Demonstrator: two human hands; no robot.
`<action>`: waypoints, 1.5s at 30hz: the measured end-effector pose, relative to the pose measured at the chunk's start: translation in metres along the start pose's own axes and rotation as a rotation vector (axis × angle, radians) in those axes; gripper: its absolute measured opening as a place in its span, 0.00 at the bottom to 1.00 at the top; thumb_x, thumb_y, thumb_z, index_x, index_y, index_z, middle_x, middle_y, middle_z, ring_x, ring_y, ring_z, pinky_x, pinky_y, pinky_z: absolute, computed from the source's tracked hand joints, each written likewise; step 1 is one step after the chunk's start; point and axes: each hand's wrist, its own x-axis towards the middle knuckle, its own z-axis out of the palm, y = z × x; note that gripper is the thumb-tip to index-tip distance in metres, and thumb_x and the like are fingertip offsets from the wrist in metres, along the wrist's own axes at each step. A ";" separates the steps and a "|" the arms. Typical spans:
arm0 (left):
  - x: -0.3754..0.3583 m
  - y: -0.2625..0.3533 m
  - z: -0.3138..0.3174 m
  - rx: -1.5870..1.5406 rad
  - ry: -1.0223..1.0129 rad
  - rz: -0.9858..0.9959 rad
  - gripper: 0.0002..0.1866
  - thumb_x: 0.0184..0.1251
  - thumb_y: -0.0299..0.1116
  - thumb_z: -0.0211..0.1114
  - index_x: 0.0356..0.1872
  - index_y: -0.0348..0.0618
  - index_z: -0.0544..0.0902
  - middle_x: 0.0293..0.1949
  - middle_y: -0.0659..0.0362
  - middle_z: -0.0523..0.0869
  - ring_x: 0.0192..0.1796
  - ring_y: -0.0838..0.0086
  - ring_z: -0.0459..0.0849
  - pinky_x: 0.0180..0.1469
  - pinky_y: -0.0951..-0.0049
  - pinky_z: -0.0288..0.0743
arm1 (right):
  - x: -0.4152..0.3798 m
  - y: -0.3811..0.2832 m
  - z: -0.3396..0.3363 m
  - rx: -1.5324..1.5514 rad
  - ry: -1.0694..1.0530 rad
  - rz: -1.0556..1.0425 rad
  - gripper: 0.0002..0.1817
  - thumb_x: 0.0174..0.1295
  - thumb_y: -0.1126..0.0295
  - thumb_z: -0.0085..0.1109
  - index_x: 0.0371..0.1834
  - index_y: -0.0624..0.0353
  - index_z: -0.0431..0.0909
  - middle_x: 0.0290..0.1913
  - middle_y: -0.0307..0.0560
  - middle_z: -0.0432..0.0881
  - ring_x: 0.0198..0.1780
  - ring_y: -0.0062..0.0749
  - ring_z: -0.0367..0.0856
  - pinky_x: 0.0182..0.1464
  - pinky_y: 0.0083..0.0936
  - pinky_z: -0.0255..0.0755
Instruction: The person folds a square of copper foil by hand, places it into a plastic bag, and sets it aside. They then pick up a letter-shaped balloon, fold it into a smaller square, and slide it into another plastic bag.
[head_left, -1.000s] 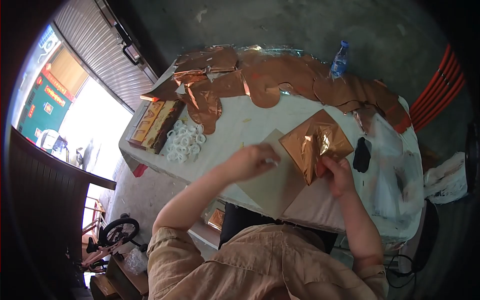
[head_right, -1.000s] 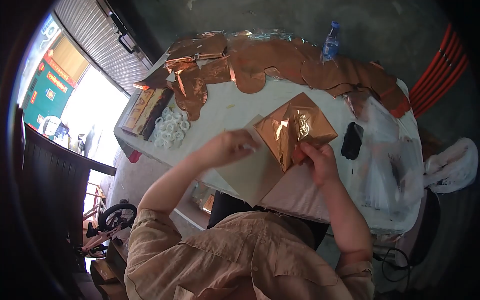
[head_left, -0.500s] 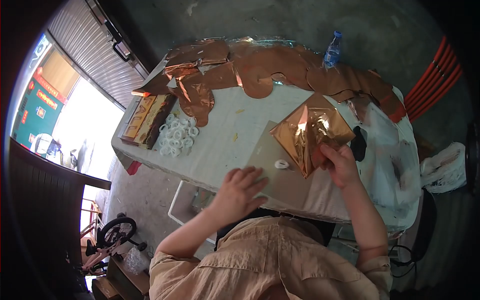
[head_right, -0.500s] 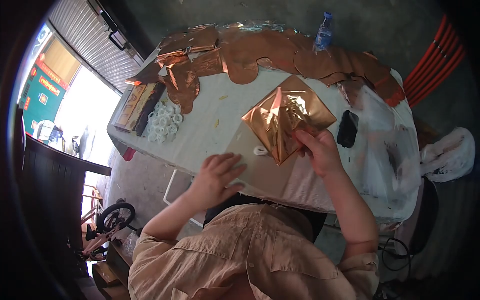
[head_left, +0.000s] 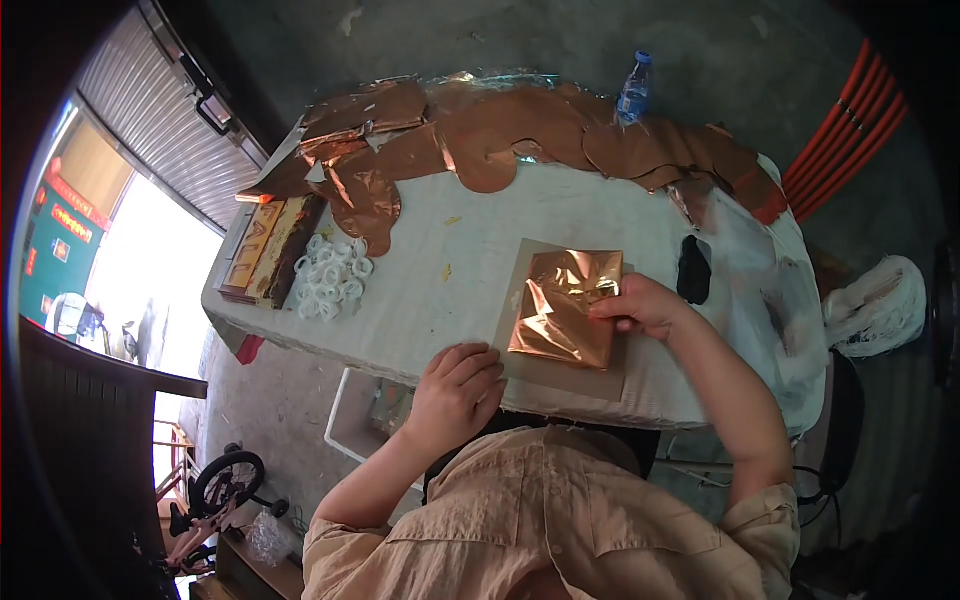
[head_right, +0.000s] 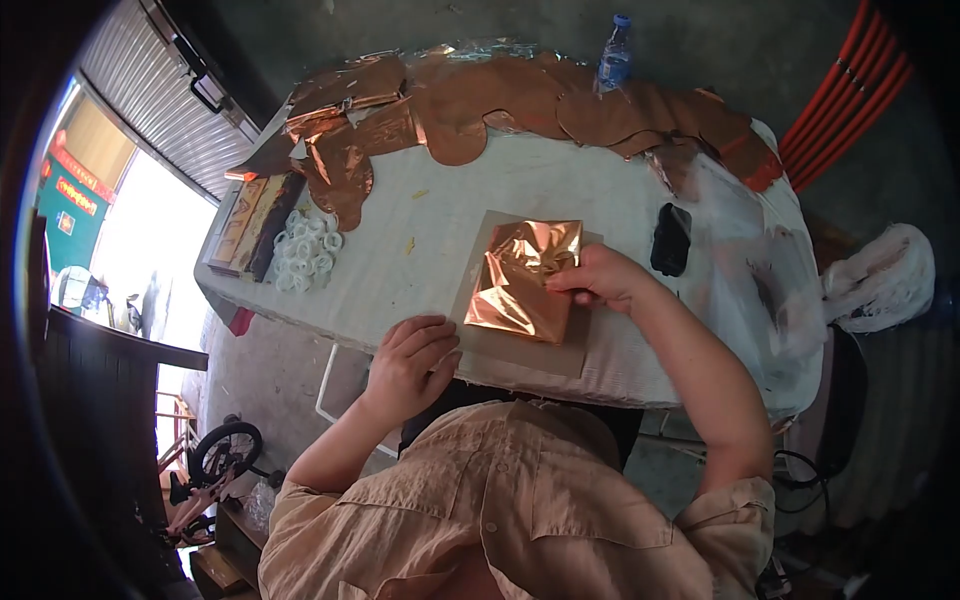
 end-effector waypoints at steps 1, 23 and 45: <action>0.001 0.000 -0.001 0.000 -0.011 -0.004 0.09 0.53 0.29 0.67 0.36 0.40 0.82 0.43 0.57 0.83 0.51 0.62 0.80 0.55 0.62 0.73 | -0.005 -0.003 -0.003 -0.011 0.022 0.038 0.06 0.57 0.71 0.65 0.36 0.55 0.79 0.26 0.32 0.78 0.18 0.10 0.66 0.17 0.09 0.55; 0.074 -0.015 0.047 -0.042 -0.225 0.123 0.26 0.58 0.43 0.67 0.57 0.45 0.77 0.63 0.52 0.73 0.65 0.57 0.68 0.69 0.57 0.58 | -0.019 0.006 0.009 -0.838 0.500 -0.224 0.28 0.55 0.65 0.65 0.56 0.61 0.64 0.26 0.43 0.80 0.22 0.35 0.79 0.25 0.30 0.73; 0.103 -0.034 0.039 -0.024 -0.468 -0.082 0.44 0.52 0.53 0.70 0.69 0.44 0.64 0.72 0.52 0.60 0.76 0.60 0.51 0.74 0.49 0.44 | -0.015 0.036 0.025 -1.433 0.369 -0.408 0.64 0.45 0.32 0.63 0.75 0.65 0.44 0.77 0.59 0.40 0.79 0.45 0.32 0.77 0.43 0.28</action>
